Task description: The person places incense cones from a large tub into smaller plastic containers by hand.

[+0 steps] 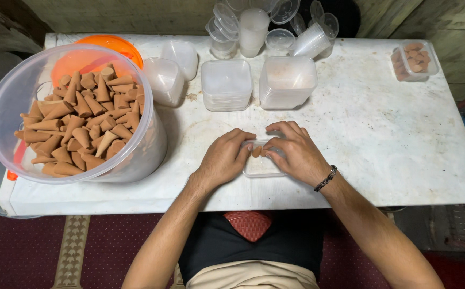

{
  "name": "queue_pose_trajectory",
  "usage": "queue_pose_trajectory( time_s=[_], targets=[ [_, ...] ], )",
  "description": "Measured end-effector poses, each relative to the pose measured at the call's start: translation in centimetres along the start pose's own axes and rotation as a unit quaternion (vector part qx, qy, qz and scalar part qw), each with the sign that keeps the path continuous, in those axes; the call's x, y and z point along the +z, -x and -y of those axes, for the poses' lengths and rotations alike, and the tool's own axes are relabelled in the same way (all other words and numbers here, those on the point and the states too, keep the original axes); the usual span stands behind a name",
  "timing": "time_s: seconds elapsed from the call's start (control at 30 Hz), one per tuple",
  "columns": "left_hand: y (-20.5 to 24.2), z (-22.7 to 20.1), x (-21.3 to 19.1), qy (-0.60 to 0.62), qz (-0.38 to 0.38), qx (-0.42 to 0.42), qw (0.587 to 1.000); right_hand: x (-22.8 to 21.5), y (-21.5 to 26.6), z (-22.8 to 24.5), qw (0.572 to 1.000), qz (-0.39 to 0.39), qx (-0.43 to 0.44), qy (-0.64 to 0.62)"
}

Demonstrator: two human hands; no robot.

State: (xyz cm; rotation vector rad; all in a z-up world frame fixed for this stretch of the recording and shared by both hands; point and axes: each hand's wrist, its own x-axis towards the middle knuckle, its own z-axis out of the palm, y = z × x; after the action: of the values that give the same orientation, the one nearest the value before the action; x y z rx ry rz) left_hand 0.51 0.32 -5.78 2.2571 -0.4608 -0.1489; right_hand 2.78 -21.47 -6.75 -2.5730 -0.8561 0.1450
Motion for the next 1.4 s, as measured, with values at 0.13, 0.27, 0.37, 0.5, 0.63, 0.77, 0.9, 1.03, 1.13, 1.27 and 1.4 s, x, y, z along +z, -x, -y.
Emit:
queue_pose_trajectory(
  time_s=[0.13,0.27,0.37,0.5,0.63,0.77,0.9,1.03,1.13,1.27,1.4],
  targets=[
    [0.0,-0.1,-0.1,-0.002,0.003,0.002,1.0,-0.1,0.0,-0.1,1.0,-0.002,-0.002,0.004],
    [-0.1,-0.1,-0.1,-0.002,0.002,0.003,1.0,-0.4,0.0,0.0,1.0,-0.001,-0.002,0.007],
    [-0.1,0.0,0.0,-0.001,0.002,0.006,1.0,0.0,0.0,-0.3,1.0,-0.003,-0.008,0.012],
    [0.1,-0.2,-0.2,-0.005,-0.007,0.006,1.0,-0.1,0.1,-0.2,1.0,-0.015,-0.014,0.015],
    [1.0,-0.6,-1.0,-0.029,-0.028,0.015,0.999,-1.5,0.2,0.2,0.999,-0.027,-0.027,0.018],
    [2.5,-1.5,-2.3,-0.11,-0.17,0.097,0.975,-3.5,-0.6,1.9,0.983,-0.142,-0.114,-0.011],
    [5.0,-4.5,-5.9,-0.098,-0.273,0.192,0.938,-6.2,-2.3,7.0,0.96,-0.197,-0.19,-0.062],
    [8.0,-6.6,-10.8,-0.101,-0.337,0.214,0.911,-7.7,-4.7,11.9,0.939,-0.219,-0.249,-0.087],
    [10.0,-6.9,-14.4,-0.161,-0.359,0.224,0.892,-8.3,-6.7,15.2,0.919,-0.223,-0.311,-0.091],
    [11.6,-4.2,-19.2,-0.198,-0.353,0.175,0.897,-6.8,-9.5,17.4,0.903,-0.205,-0.36,-0.111],
    [12.6,-0.8,-22.9,-0.279,-0.274,0.044,0.919,-5.0,-11.3,18.7,0.895,-0.188,-0.386,-0.12]
  ],
)
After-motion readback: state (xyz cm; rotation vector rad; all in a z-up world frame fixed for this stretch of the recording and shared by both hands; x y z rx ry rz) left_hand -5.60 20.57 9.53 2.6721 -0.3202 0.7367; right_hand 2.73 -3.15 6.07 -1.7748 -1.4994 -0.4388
